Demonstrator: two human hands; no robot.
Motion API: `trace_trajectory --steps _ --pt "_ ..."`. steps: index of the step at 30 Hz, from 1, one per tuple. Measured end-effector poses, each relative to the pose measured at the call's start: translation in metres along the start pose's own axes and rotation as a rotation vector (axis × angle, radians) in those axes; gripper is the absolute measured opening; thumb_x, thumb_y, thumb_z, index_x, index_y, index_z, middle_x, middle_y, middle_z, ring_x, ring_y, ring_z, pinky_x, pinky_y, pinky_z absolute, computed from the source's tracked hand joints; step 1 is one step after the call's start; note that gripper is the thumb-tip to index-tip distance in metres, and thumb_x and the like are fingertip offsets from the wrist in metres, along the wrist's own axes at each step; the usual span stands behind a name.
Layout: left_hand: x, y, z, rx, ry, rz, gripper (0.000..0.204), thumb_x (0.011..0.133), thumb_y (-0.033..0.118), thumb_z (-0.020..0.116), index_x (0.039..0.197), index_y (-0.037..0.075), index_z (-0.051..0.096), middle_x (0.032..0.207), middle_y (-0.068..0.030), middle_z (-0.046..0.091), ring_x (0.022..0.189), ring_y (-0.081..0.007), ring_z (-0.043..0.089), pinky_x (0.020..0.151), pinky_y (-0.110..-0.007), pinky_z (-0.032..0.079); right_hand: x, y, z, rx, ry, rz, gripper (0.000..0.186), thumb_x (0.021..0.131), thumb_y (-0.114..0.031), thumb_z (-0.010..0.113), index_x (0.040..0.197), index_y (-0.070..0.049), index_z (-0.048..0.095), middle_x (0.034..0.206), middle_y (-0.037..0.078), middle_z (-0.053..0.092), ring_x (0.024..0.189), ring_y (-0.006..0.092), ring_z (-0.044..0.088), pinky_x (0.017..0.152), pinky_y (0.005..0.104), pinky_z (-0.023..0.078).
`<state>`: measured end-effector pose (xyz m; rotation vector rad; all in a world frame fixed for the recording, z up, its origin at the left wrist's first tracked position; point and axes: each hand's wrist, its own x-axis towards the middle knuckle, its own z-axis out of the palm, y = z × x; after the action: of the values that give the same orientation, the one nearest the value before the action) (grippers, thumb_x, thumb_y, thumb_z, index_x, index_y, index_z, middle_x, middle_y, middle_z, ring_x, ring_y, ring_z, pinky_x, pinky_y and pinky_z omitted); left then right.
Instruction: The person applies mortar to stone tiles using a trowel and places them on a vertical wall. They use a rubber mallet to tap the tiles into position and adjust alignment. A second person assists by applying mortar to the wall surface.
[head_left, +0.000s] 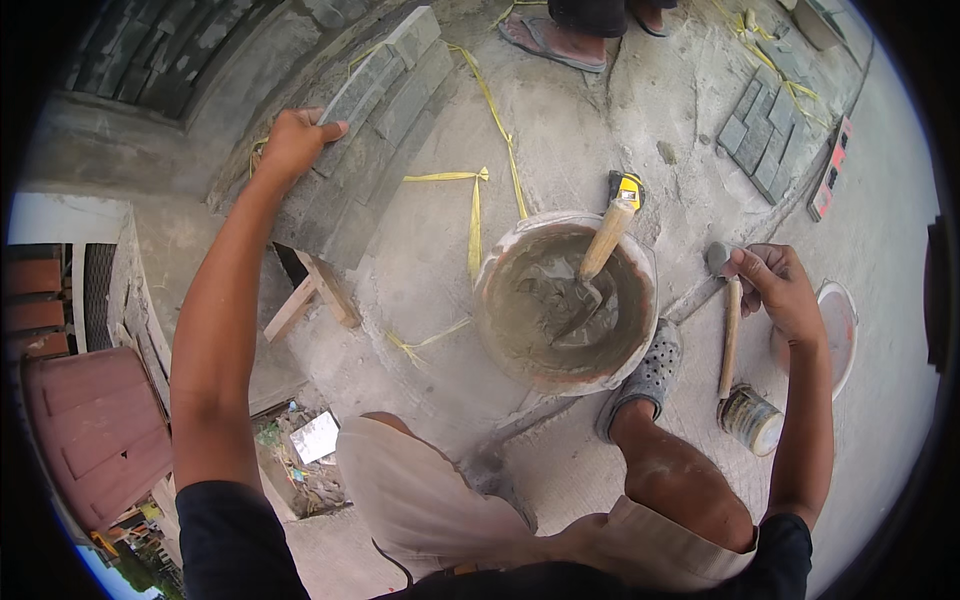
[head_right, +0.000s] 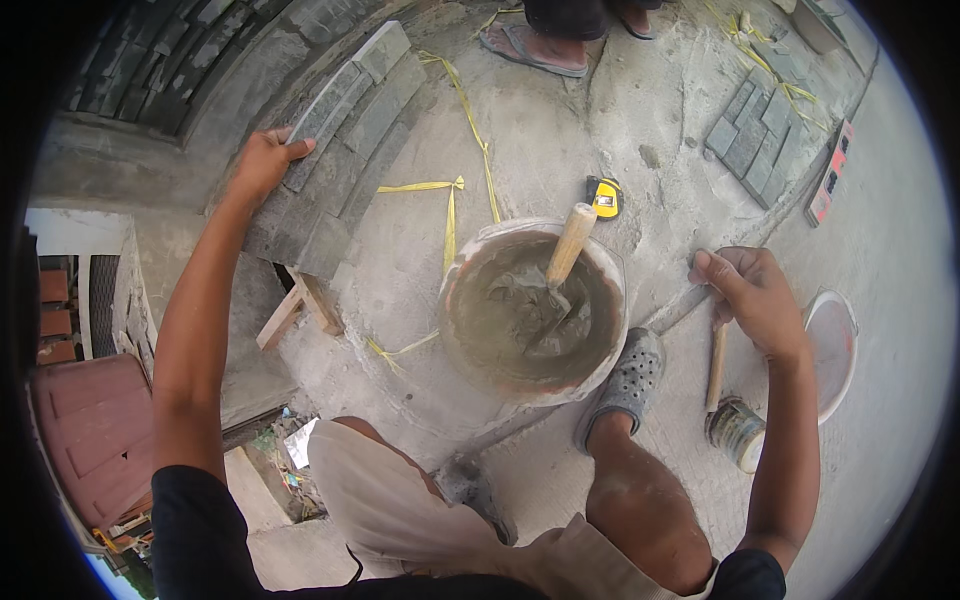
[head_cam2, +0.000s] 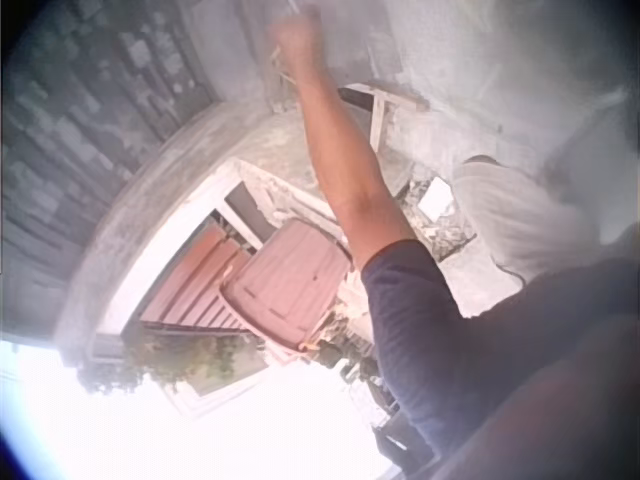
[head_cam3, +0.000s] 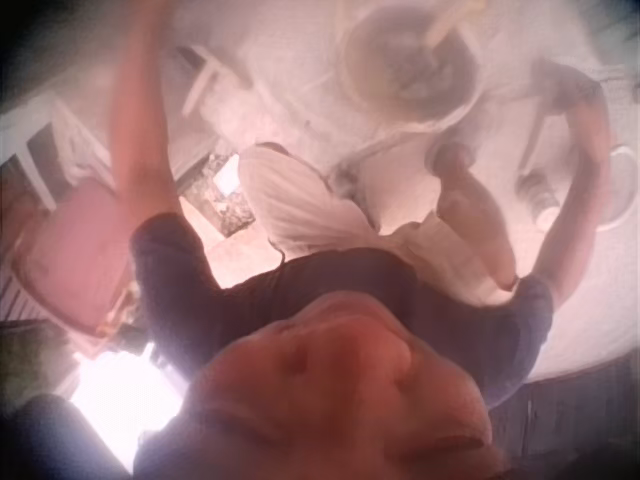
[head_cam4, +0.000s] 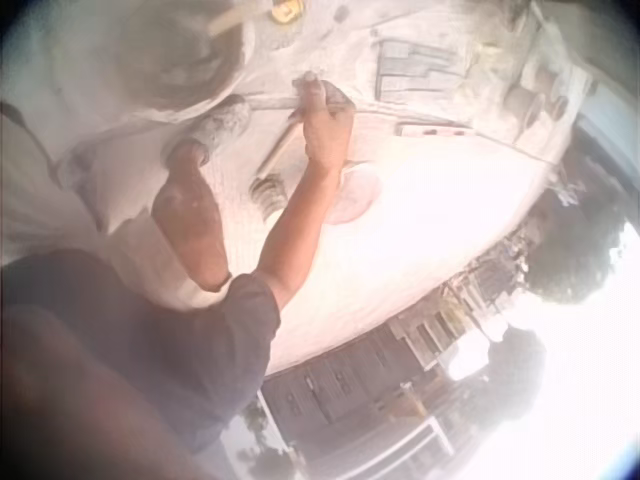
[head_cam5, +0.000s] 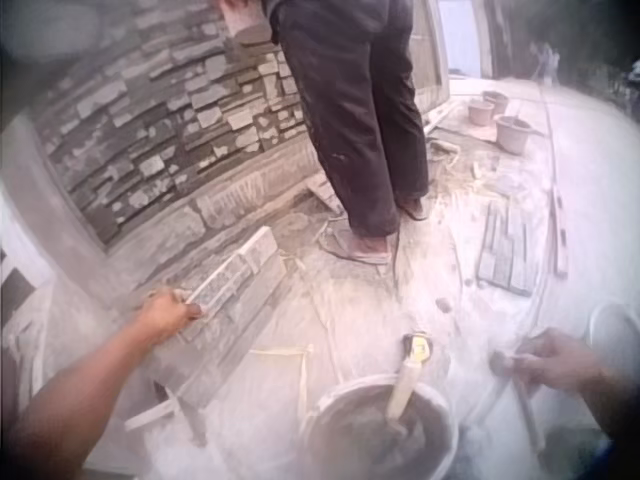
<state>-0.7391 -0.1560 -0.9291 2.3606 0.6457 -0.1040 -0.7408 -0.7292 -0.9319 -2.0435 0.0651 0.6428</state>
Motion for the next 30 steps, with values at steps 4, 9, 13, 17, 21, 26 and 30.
trace_trajectory --steps 4,9,13,17,21,26,30 --pt "0.035 -0.044 0.034 0.243 0.040 0.188 0.039 0.082 0.026 0.080 0.110 -0.001 0.075 0.085 -0.0172 0.074 0.077 -0.0241 0.072 0.076 -0.038 0.053 0.004 0.029 -0.012 -0.013 0.000 0.041 0.043 0.096 -0.037 0.069 0.084 0.004 0.069 0.062 -0.001 0.053 0.052 0.0103 0.052 0.051 0.0270 0.045" --pt "0.021 -0.081 0.069 0.331 0.078 0.311 0.042 0.086 0.027 0.077 0.115 -0.002 0.072 0.092 -0.0230 0.073 0.083 -0.0324 0.073 0.078 -0.039 0.053 0.000 0.048 -0.023 -0.023 0.062 0.092 0.040 0.098 -0.035 0.067 0.085 0.003 0.069 0.064 0.000 0.053 0.056 0.0101 0.053 0.054 0.0298 0.048" --pt "-0.030 -0.094 0.101 0.357 0.079 0.466 0.034 0.091 0.018 0.072 0.119 0.000 0.069 0.106 -0.0202 0.072 0.095 -0.0368 0.070 0.082 -0.038 0.054 0.019 0.051 -0.009 -0.370 -0.034 0.016 0.033 0.096 -0.027 0.067 0.086 0.004 0.069 0.064 0.006 0.056 0.063 0.0186 0.060 0.067 0.0358 0.051" --pt "-0.065 -0.108 0.148 0.451 0.053 0.615 0.046 0.081 0.008 0.073 0.124 0.005 0.060 0.124 -0.0174 0.062 0.115 -0.0375 0.059 0.094 -0.042 0.048 0.036 0.015 0.059 -0.518 0.063 -0.494 0.019 0.087 -0.014 0.070 0.097 0.003 0.068 0.094 0.015 0.062 0.089 0.0348 0.061 0.081 0.0423 0.050" --pt "-0.085 -0.118 0.210 0.582 -0.029 0.604 0.046 0.074 0.001 0.068 0.119 0.006 0.057 0.123 -0.0142 0.056 0.118 -0.0346 0.052 0.100 -0.045 0.041 0.054 -0.014 0.112 -0.819 -0.048 -1.221 0.015 0.084 -0.017 0.067 0.094 -0.007 0.072 0.097 0.008 0.063 0.105 0.0269 0.057 0.094 0.0414 0.044" --pt "-0.087 -0.130 0.235 0.656 0.011 0.603 0.039 0.076 0.001 0.064 0.114 0.005 0.055 0.118 -0.0126 0.054 0.114 -0.0322 0.051 0.095 -0.042 0.041 0.054 0.002 0.161 -1.274 -0.311 -1.207 0.018 0.085 -0.021 0.062 0.083 -0.013 0.079 0.092 0.000 0.068 0.102 0.0213 0.055 0.090 0.0369 0.041" --pt "-0.084 -0.141 0.243 0.732 -0.064 0.599 0.046 0.076 0.004 0.068 0.120 0.004 0.054 0.126 -0.0139 0.052 0.117 -0.0335 0.050 0.096 -0.043 0.041 0.055 0.010 0.183 -1.510 -0.368 -1.124 0.021 0.083 -0.023 0.062 0.085 -0.012 0.080 0.096 0.004 0.069 0.106 0.0247 0.055 0.100 0.0424 0.039"
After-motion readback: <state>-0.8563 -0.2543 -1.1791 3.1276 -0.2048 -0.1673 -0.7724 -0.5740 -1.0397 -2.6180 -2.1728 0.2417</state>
